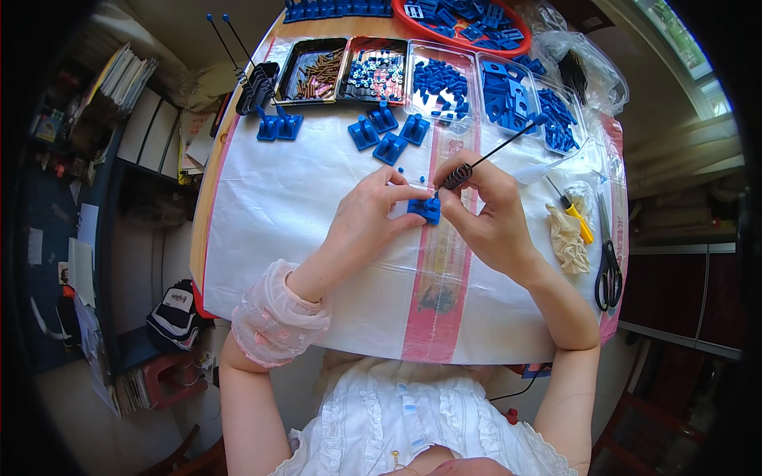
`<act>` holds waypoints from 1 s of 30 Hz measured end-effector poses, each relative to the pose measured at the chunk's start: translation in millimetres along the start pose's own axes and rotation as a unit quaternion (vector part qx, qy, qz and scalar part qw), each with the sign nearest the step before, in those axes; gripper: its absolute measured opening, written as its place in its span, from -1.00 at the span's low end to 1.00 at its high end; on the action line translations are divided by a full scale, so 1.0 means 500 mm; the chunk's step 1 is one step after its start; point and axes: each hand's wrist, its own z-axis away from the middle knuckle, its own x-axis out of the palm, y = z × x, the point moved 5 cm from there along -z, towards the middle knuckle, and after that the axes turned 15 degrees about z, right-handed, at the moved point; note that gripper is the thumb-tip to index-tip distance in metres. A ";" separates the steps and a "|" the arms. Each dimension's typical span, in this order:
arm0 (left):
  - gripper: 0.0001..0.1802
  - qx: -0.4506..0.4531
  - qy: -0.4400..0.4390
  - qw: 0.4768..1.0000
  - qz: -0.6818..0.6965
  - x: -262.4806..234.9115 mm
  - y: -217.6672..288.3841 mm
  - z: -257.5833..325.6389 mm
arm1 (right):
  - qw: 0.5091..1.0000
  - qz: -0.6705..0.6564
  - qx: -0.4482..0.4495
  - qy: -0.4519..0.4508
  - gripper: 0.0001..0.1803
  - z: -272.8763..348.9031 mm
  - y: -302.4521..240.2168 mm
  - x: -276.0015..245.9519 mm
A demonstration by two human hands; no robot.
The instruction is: Assembling blue plastic components with a wire spring tool.
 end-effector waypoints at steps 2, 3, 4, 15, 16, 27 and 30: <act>-0.61 -0.029 -0.010 1.000 0.001 -0.001 -0.001 0.000 | 1.000 -0.003 -0.004 0.001 -0.86 0.000 0.002 0.002; -0.61 -0.044 -0.015 0.999 0.001 -0.002 -0.002 0.000 | 1.000 -0.003 -0.007 0.001 -0.87 0.000 0.002 0.004; -0.61 -0.042 -0.014 0.999 0.000 -0.002 -0.003 0.000 | 1.000 -0.003 -0.010 0.000 -0.87 -0.001 0.001 0.005; -0.61 -0.039 -0.017 0.999 -0.002 -0.001 0.001 -0.001 | 1.000 -0.005 0.002 -0.012 -0.87 0.001 -0.005 0.000; -0.61 -0.042 -0.015 0.999 -0.002 -0.002 0.001 0.000 | 1.000 -0.004 0.000 -0.011 -0.87 0.001 -0.004 0.001; -0.60 0.002 -0.001 1.000 -0.002 0.001 -0.003 0.000 | 1.000 -0.005 0.000 0.000 -0.87 0.000 0.000 0.002; -0.60 0.004 0.000 1.000 -0.004 -0.001 -0.004 0.002 | 1.000 -0.009 0.001 -0.006 -0.88 0.000 -0.001 0.005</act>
